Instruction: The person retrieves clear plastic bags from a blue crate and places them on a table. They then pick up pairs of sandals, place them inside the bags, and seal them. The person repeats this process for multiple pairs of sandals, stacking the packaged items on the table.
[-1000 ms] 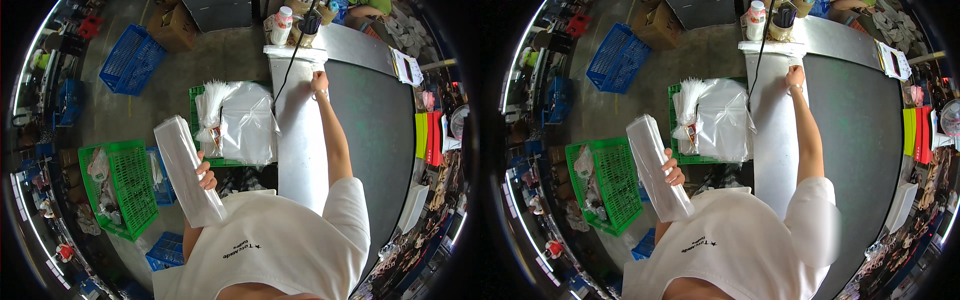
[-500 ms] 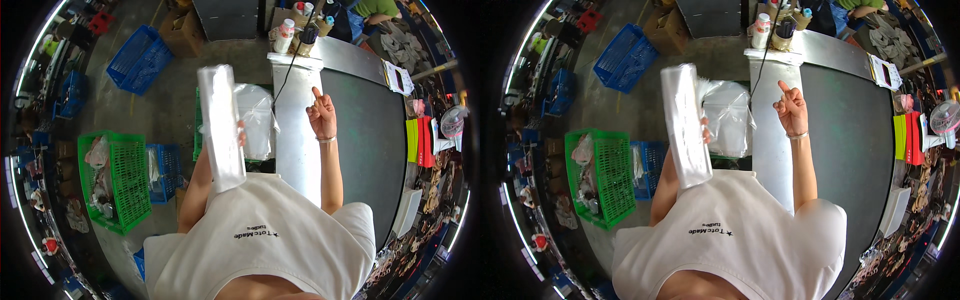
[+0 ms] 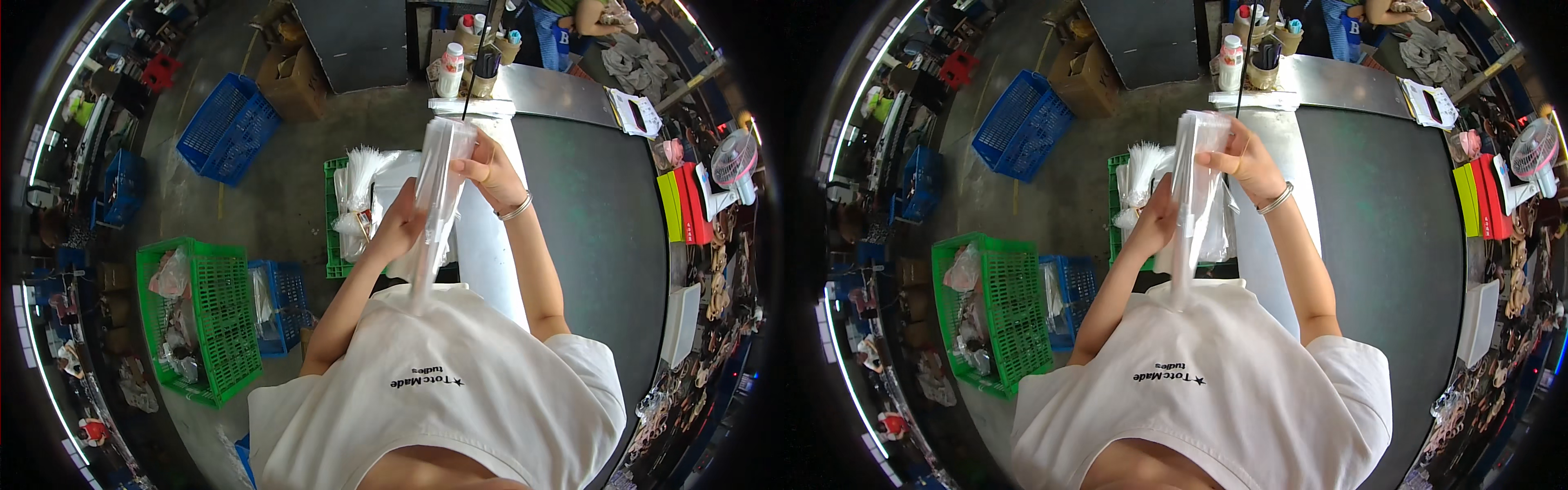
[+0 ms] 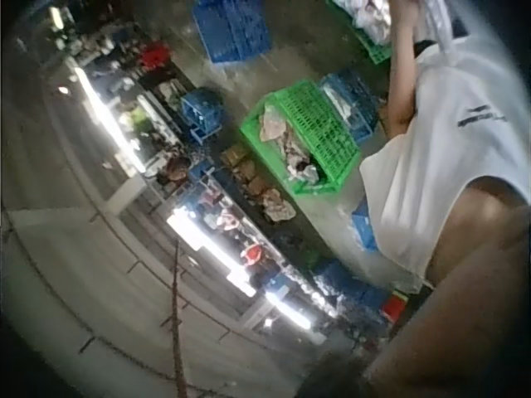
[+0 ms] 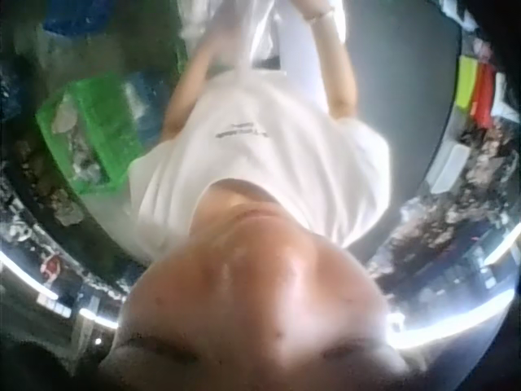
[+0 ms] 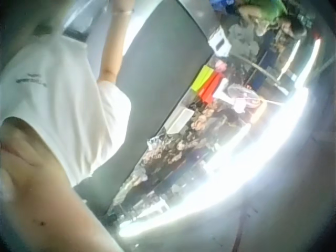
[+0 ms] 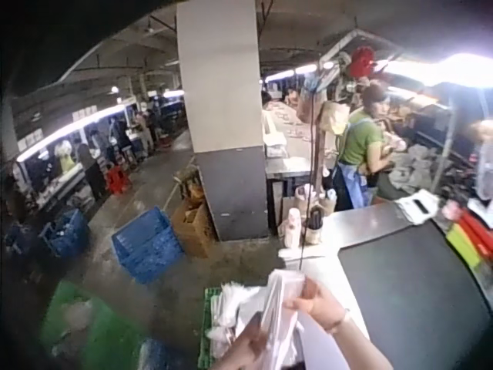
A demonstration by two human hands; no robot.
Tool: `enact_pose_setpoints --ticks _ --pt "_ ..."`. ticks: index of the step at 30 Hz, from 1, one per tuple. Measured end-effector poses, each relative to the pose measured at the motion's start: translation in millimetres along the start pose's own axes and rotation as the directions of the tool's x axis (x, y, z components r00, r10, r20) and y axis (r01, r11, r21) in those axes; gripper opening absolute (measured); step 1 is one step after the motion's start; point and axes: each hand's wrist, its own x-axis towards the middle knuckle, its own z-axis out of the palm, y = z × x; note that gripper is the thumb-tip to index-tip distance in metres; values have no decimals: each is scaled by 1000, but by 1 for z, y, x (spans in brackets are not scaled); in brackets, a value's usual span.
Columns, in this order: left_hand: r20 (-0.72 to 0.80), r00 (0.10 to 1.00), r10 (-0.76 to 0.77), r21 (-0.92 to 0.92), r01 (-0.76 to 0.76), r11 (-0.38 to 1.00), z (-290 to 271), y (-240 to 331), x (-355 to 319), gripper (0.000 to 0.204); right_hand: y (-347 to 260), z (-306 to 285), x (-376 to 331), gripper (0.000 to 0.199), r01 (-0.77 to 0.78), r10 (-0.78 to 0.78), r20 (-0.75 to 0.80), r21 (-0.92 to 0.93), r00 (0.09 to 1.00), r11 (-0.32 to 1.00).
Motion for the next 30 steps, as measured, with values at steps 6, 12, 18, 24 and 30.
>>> enact_pose_setpoints --ticks 6,12,18,24,30 --pt "160 972 -173 -445 227 866 -9 7 -8 40 -4 9 -4 31 40 -31 -114 83 993 996" --pt "314 927 -204 -665 368 650 -33 -4 -14 89 -8 9 -15 30 66 -40 -213 118 976 991" --pt "283 949 -137 -308 225 924 -15 13 -10 75 3 6 -23 43 70 -36 -261 124 965 990" --pt "251 960 -127 -49 143 988 7 10 -21 53 25 -3 -32 49 61 -19 -256 156 967 986" --pt "256 939 -228 214 175 961 5 21 -29 63 27 13 -39 43 12 56 -446 147 893 989"
